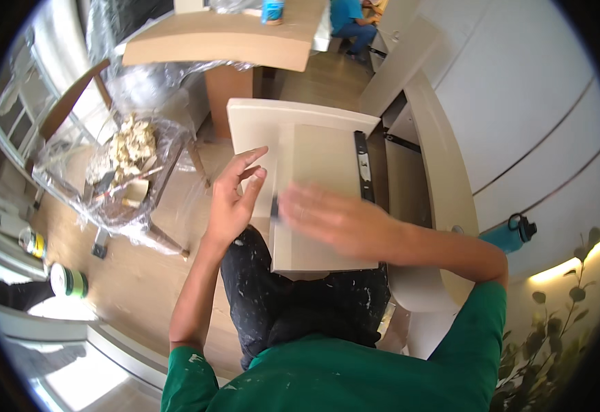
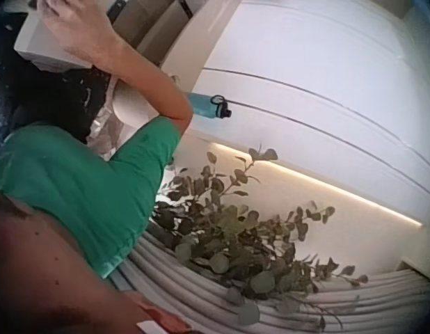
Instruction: The person sands the edges and corners of a small white wooden shelf using a sanding block, then applies a liquid substance along the seams with a thin paintbrush before resuming sanding on different sections of the piece.
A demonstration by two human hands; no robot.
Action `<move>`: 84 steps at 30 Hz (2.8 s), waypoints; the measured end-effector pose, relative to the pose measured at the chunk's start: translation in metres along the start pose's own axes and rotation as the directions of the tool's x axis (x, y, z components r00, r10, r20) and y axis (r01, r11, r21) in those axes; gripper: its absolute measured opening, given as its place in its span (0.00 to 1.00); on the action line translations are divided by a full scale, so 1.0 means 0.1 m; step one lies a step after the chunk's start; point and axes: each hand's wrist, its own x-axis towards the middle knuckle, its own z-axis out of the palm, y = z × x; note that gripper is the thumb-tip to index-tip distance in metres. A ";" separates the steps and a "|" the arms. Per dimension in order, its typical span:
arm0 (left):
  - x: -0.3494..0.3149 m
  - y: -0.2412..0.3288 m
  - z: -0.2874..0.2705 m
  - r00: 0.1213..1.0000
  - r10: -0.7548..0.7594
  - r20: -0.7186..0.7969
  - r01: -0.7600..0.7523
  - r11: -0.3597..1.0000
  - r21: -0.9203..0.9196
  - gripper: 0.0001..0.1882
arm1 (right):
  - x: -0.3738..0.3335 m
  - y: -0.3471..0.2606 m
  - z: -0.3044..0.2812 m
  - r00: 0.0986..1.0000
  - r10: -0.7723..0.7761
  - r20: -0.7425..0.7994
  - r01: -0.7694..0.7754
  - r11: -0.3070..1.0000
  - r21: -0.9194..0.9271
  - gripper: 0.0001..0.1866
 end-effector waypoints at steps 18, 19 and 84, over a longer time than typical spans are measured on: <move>-1.46 0.38 -0.23 0.623 0.415 0.663 -0.574 0.819 0.027 0.34 | -0.96 -0.32 -0.20 0.514 0.664 -0.543 -0.480 0.748 0.459 0.25; -1.57 0.34 -0.21 0.602 0.474 0.643 -0.594 0.804 -0.036 0.33 | -0.96 -0.32 -0.20 0.494 0.652 -0.576 -0.505 0.754 0.420 0.24; -0.59 -2.16 -3.63 0.966 0.096 -0.239 0.190 0.361 0.913 0.10 | -1.25 -0.13 -0.26 0.444 0.789 -0.424 -0.788 0.570 0.235 0.15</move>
